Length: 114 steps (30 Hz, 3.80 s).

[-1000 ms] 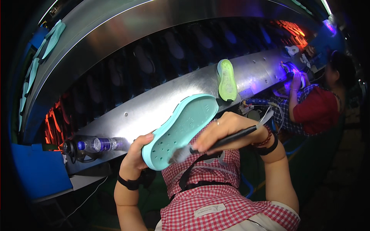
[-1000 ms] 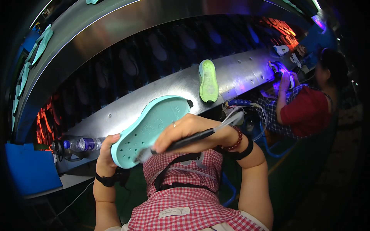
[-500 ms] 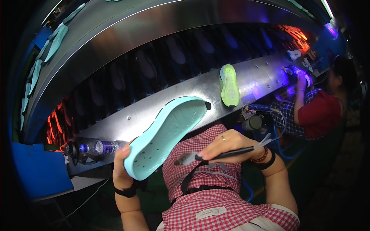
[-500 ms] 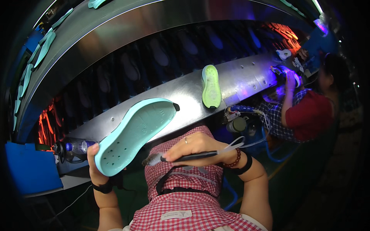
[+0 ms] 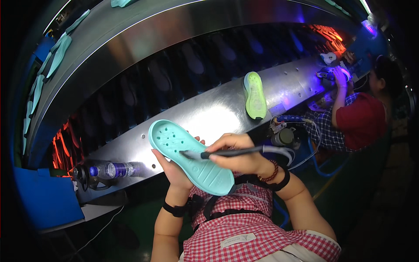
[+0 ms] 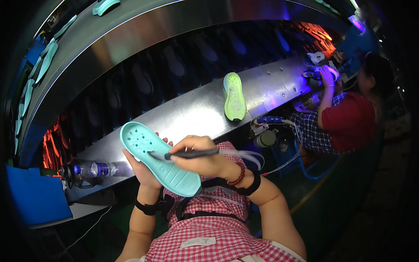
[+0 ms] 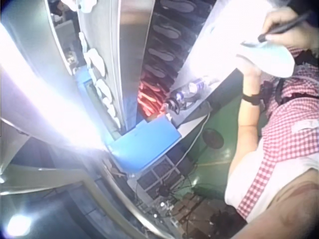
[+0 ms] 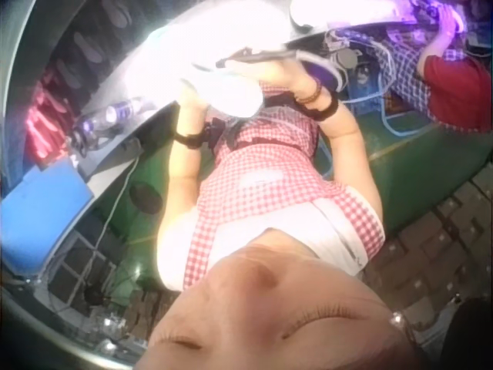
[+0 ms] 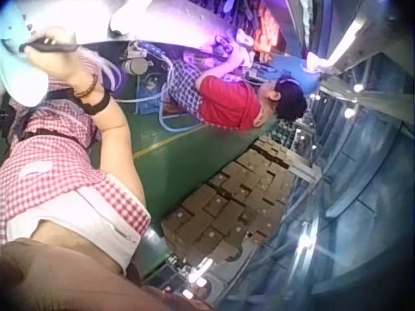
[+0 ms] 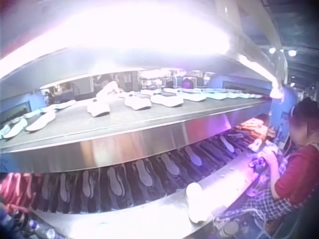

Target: Applying adhesive or primer to the interior of turquoise shoe soles using a brush on a factory assembly line.

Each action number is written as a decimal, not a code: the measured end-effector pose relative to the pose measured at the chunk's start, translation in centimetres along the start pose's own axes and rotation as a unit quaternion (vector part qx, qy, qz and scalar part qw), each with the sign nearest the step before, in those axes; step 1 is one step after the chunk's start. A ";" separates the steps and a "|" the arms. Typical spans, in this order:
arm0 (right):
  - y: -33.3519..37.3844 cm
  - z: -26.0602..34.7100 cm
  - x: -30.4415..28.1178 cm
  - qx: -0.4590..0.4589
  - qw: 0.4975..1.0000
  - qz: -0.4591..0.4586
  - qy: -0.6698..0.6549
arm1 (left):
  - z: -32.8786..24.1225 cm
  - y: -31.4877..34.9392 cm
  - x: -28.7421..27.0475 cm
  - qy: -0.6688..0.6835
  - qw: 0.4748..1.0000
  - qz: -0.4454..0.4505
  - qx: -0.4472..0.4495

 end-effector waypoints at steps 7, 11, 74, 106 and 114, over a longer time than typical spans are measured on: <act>4.6 4.1 4.4 -0.272 0.923 0.177 0.206 | -4.5 -0.4 -0.4 -0.051 0.990 0.055 0.116; 2.3 7.0 2.9 -0.212 0.953 0.165 0.140 | -3.6 0.3 0.7 -0.038 0.994 0.063 0.082; 0.9 6.3 4.7 -0.181 0.962 0.205 0.005 | -5.8 1.3 4.8 0.039 0.987 0.114 0.107; 2.9 7.6 3.6 -0.197 0.877 0.411 0.148 | -2.7 3.1 3.6 -0.284 0.919 0.097 -0.257; 3.0 8.0 2.6 -0.189 0.838 0.400 0.320 | -3.0 3.2 2.6 -0.332 0.909 0.082 -0.237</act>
Point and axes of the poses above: each hand's wrist, its own y-axis away from the middle knuckle, its own x-axis out of the palm, z = x × y, the point moved 9 cm from there along -y, towards the middle knuckle, and after that the axes turned 7 degrees about -y, right-handed, at the moved point
